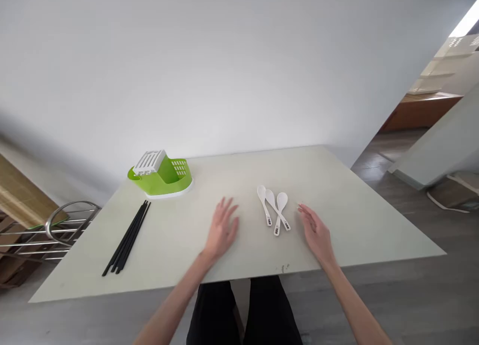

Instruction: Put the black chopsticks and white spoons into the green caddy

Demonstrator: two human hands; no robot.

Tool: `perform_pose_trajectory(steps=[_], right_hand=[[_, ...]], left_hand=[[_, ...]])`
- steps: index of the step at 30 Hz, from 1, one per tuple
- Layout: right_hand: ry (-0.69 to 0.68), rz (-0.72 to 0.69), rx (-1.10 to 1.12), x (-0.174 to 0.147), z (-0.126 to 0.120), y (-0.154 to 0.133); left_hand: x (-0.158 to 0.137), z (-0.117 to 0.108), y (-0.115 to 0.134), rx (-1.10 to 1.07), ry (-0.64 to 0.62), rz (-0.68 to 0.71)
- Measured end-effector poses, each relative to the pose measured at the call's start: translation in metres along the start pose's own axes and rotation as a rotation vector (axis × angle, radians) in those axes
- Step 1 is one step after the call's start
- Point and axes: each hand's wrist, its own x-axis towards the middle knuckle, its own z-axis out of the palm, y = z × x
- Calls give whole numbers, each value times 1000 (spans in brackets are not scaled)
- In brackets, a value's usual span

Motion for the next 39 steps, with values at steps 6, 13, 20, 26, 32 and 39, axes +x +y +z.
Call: perform_pose_trajectory(steps=[6,13,20,26,32,39], right_hand=[[9,-32,-3,-2,0,2],[-7,0,-47,-7,-2,-6],[-3,-17,-70,-7,-1,-1],[-13,-52,-104,-5,-1,2],[-22,-92,-112,-1,1,7],[-19,-88,-144,-1,1,4]], left_hand=[[-72,-132,-112,351,154,-357],[-144,-194,-195,441,-121,-659],[-137,-157,-165,439,-294,-524],[-96,-85,-99,370,-322,-288],[-59,-29,-61,278,-335,-99],[-49,-33,-63,241,-344,-104]])
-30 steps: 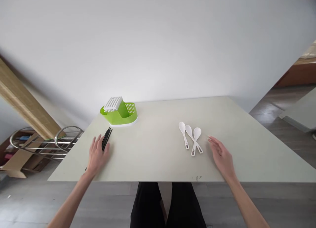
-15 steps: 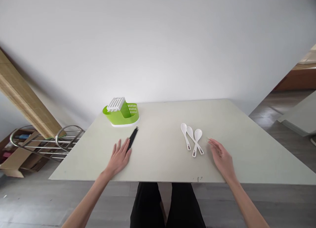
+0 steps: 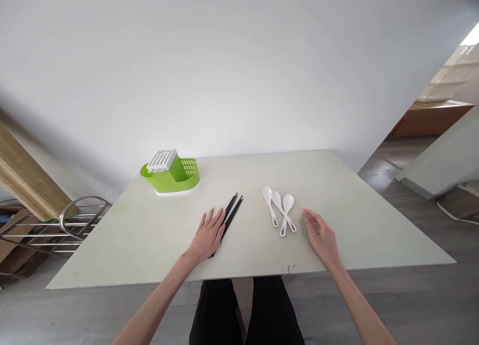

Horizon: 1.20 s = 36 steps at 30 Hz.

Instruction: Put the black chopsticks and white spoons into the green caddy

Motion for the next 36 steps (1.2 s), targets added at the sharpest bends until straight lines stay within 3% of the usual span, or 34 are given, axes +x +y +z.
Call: perform_pose_trajectory(steps=[17,21,26,29,33,36], right_hand=[[8,19,9,-1,-2,-7],[5,20,2,-1,-2,-8],[-4,31,-1,-1,-2,-6],[-1,44,4,-1,-2,-6],[-6,41,13,-1,-2,-7],[-15,45,16,-1,-2,-9]], left_hand=[[-19,-31,-2,-88,-35,65],[-7,-58,-12,-93,112,9],[29,-131,-48,71,445,-155],[47,-171,-82,151,545,-272],[59,-192,-126,146,376,-419],[64,-190,-137,75,266,-499]])
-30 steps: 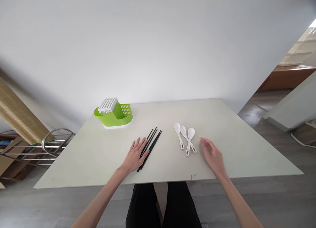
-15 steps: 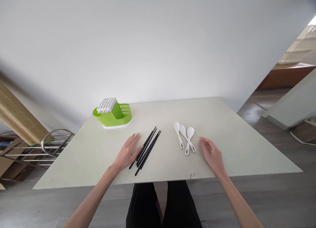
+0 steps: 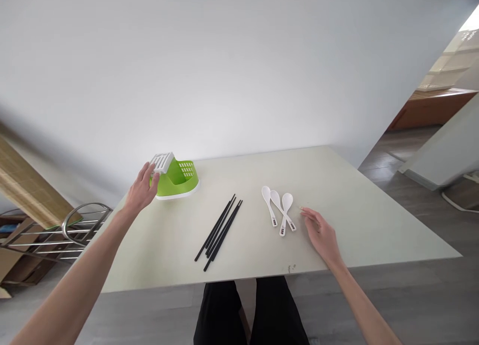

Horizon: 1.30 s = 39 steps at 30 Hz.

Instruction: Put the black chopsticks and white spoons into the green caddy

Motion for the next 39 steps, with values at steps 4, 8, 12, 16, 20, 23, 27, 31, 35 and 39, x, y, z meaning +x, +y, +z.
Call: perform_pose_trajectory(steps=[4,8,12,16,20,23,27,31,35,39], right_hand=[[3,3,-12,1,0,-1],[-3,-8,-13,2,1,-1],[3,-20,-17,3,1,0],[1,1,-9,3,2,-1],[-3,1,13,4,2,-3],[-6,0,17,4,3,-3],[-12,-11,24,5,3,-1],[-6,-13,19,5,3,-2],[-2,-28,28,5,4,-3],[5,-29,31,6,6,-2]], left_hand=[[-2,8,22,10,3,-5],[-4,19,64,29,-24,51],[-3,38,111,32,-42,167],[0,57,156,-32,-59,256],[1,71,191,-107,-87,338],[-1,78,211,-150,-107,393],[-4,84,229,-195,-120,435],[-9,86,242,-224,-150,455],[-14,86,250,-225,-169,462],[-17,89,254,-226,-140,486]])
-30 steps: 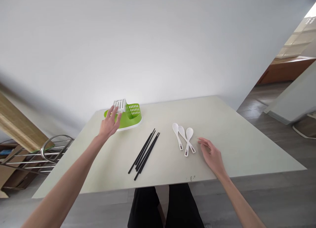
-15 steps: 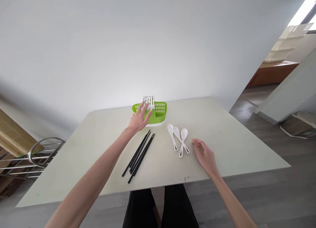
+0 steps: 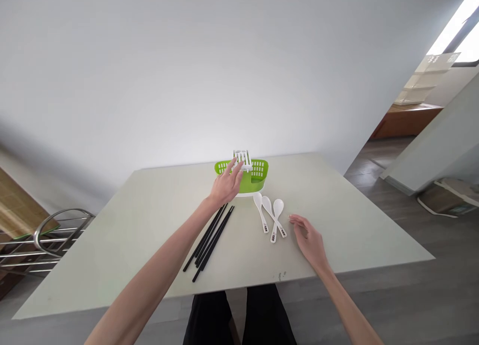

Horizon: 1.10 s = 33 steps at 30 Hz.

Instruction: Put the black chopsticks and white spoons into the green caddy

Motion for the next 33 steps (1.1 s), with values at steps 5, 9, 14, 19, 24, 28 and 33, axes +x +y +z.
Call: perform_pose_trajectory(steps=[5,9,14,19,24,28,33], right_hand=[[-8,-5,-3,1,2,2],[0,-18,11,1,3,4],[-8,-39,5,1,4,7],[3,-70,10,2,4,11],[6,-87,-8,3,6,14],[12,-117,-52,3,6,18],[56,-168,-206,-7,2,27]], left_hand=[[2,4,3,29,37,-7],[4,6,7,31,63,-36],[4,2,5,21,59,-15],[-33,-9,-18,54,184,127],[-127,-1,-87,92,206,16],[-200,6,-150,173,33,-182],[-248,-1,-182,241,-29,-275]])
